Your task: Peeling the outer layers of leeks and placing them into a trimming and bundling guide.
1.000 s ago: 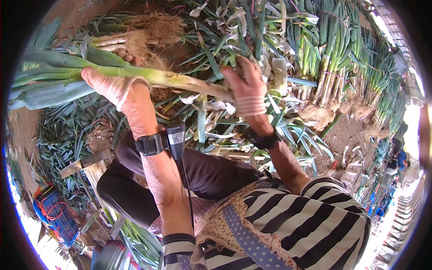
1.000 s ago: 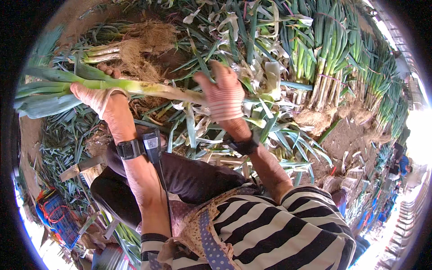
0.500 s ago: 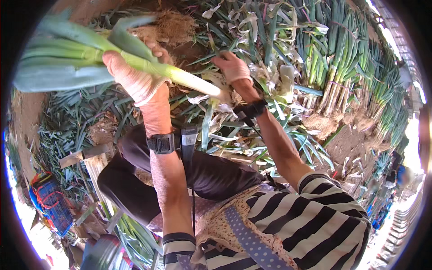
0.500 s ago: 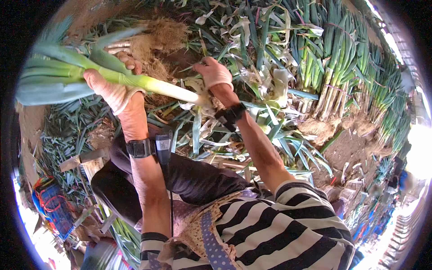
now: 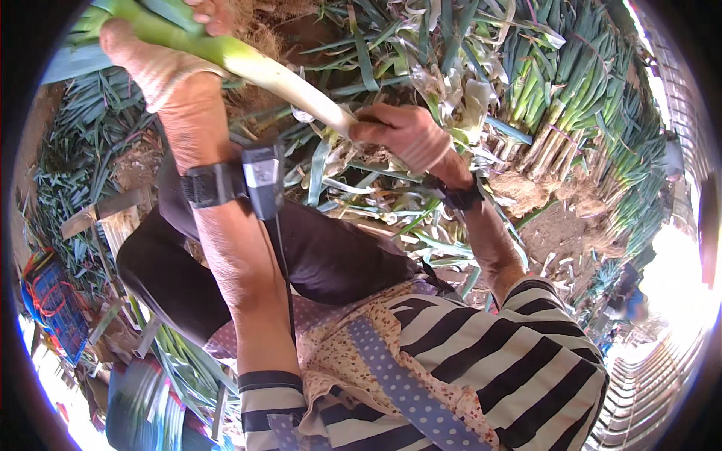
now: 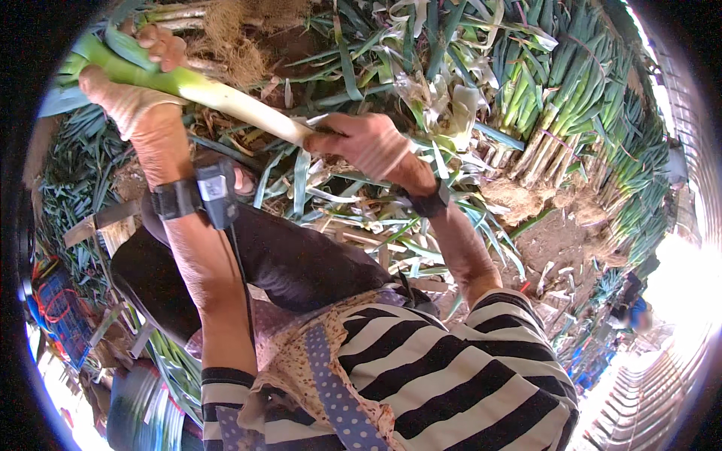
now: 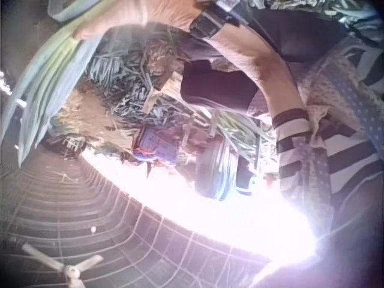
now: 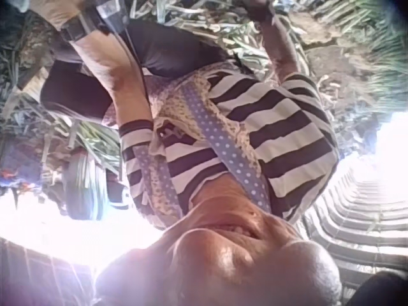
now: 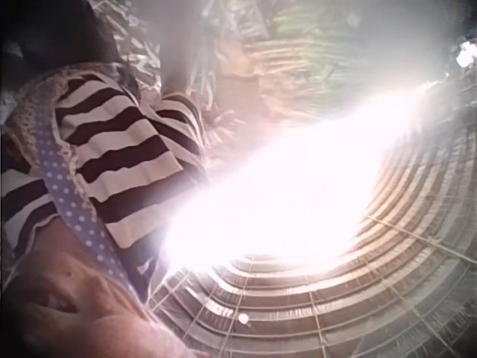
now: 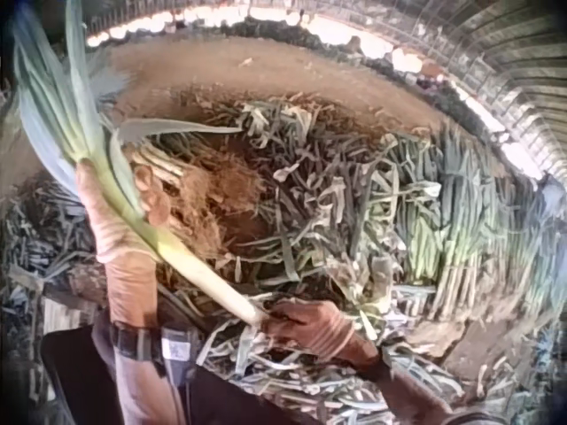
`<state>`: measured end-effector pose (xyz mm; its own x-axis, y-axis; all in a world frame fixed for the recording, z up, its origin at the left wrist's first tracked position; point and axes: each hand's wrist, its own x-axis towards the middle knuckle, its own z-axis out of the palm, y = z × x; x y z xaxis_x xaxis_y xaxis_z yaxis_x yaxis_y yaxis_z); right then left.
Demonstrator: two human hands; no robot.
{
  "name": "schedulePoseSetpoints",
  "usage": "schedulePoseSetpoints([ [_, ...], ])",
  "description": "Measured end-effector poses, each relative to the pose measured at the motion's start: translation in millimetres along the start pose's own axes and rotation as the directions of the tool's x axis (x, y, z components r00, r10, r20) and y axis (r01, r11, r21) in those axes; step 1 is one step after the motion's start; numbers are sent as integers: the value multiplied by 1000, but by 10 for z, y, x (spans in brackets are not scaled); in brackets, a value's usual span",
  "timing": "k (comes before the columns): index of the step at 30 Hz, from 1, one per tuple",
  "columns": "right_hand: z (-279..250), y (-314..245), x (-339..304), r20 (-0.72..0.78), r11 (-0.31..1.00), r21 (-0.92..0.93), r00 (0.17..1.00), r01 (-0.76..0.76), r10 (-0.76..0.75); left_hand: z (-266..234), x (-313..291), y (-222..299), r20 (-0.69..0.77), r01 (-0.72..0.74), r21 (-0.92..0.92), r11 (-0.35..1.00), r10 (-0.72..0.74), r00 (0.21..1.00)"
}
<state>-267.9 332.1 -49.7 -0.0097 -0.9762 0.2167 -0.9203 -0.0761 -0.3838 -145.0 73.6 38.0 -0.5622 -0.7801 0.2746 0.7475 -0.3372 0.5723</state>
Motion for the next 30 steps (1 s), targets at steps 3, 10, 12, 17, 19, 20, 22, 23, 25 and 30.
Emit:
schedulePoseSetpoints([
  [3, 6, -169, -347, -39, 965, 187, 980, -182, 193, -124, 16, 155, 60, 22, -87, 996, -17, 998],
  [10, 403, 384, -2109, 405, 249, -81, 196, -965, 893, -271, 78, 356, 176, 92, -200, 976, -56, 983],
  [12, 26, 257, -1764, 399, 240, -214, 139, -947, 906, -314, 131, 388, 205, 114, -225, 968, -67, 977],
  [17, -392, 13, -615, -35, 617, 583, 742, -529, 670, -447, 101, 397, 264, 172, -210, 962, -114, 958],
  [19, -567, -273, -61, -62, 575, 776, 875, -260, 480, -316, 23, 292, 298, 218, -242, 945, -141, 944],
  [20, -492, -263, 37, -141, 642, 755, 923, -133, 357, 11, -78, 84, 25, -6, -314, 949, 15, 1000],
  [22, -440, -388, 278, 138, 598, 765, 968, -240, 212, -159, -6, 240, 117, 100, -319, 943, -66, 991],
  [23, -461, -473, 409, 473, 527, 697, 864, -487, 174, -283, 31, 324, 203, 201, -319, 926, -141, 969],
  [25, -100, -310, 116, 119, 715, 678, 986, -168, 119, -322, 139, 279, 291, 256, -357, 898, -153, 944],
  [30, -171, -216, -1052, -80, 900, 253, 919, -356, 386, -261, 32, 351, 11, 31, -215, 976, -29, 1000],
])
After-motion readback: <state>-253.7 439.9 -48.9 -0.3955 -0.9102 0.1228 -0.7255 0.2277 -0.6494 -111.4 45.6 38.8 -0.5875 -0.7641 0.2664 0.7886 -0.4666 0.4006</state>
